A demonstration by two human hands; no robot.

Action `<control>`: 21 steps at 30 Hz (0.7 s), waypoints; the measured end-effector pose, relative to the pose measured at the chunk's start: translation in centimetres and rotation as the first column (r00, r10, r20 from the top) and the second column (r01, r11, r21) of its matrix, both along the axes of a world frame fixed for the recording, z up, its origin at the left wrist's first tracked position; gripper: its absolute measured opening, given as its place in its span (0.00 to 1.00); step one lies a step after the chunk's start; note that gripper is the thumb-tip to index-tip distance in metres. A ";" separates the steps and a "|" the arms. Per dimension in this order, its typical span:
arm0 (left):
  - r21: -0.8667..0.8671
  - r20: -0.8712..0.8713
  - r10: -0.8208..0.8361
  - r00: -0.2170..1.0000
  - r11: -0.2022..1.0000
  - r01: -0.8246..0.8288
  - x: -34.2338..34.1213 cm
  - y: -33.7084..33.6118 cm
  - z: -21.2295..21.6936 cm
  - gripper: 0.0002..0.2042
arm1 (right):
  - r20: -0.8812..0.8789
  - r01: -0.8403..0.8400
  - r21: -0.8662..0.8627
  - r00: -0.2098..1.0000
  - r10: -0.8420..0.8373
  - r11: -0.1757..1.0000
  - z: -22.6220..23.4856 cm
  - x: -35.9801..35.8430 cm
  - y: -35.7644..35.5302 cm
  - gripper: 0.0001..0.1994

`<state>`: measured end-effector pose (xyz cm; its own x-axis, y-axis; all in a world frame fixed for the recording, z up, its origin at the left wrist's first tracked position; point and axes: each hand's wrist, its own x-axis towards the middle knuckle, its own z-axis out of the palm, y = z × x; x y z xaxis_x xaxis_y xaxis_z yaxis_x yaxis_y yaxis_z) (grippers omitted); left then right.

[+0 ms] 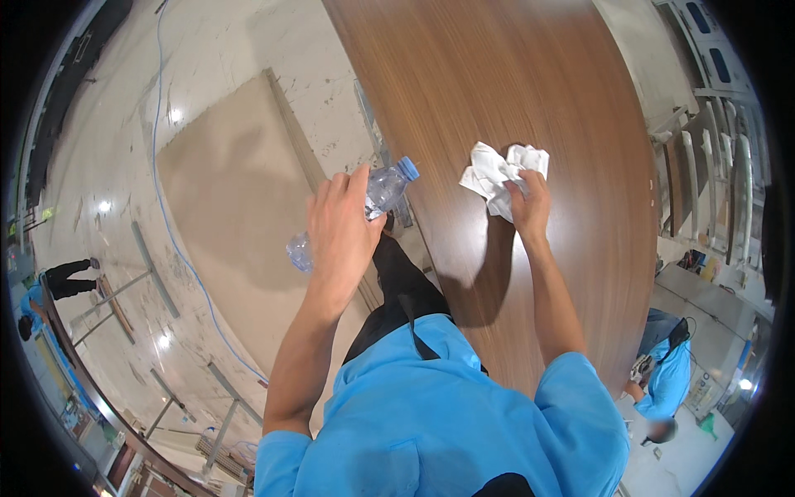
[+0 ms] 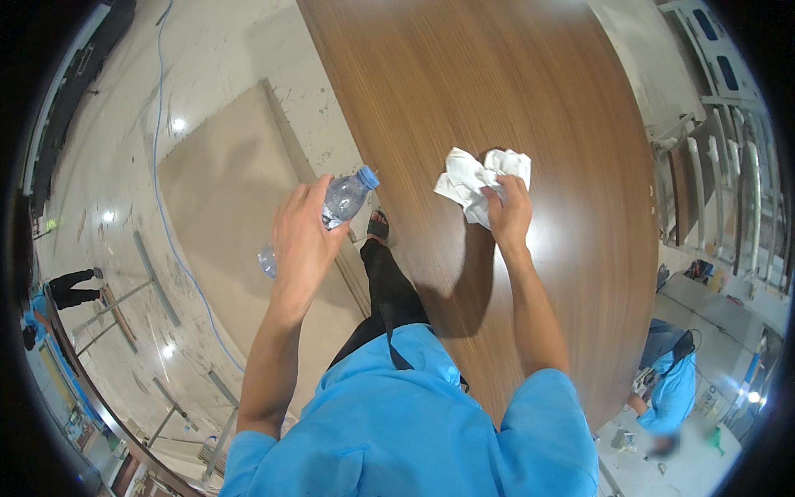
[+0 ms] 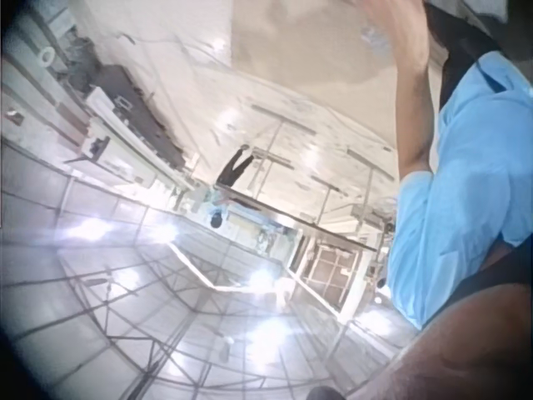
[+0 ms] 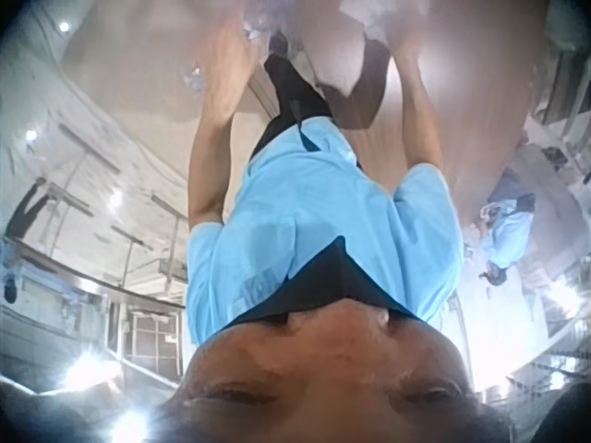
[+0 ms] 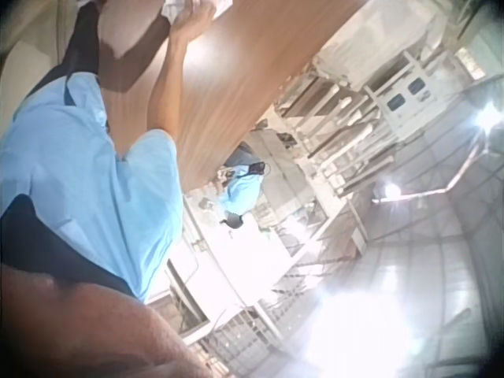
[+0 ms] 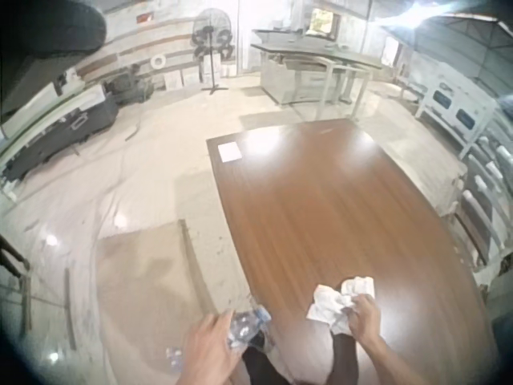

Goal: The person wipes a large wooden tabletop with a white cloth while holding a water bottle. They repeatedly pour water onto the surface and wipe it down across multiple areas.

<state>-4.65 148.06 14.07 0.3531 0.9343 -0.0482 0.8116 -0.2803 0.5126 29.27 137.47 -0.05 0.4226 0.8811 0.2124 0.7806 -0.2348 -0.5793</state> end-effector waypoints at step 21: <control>-0.443 0.495 0.432 0.754 0.872 -0.208 -6.6 -1.4 3.1 0.32 | 0.084 -0.609 -0.176 0.774 0.628 0.773 1.6 -9.7 12.9 0.19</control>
<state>-11.25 146.64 17.18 0.1021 0.9559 -0.2755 0.3508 0.2245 0.9091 19.54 150.35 1.51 -0.2468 0.9650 0.0884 0.8484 0.2592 -0.4615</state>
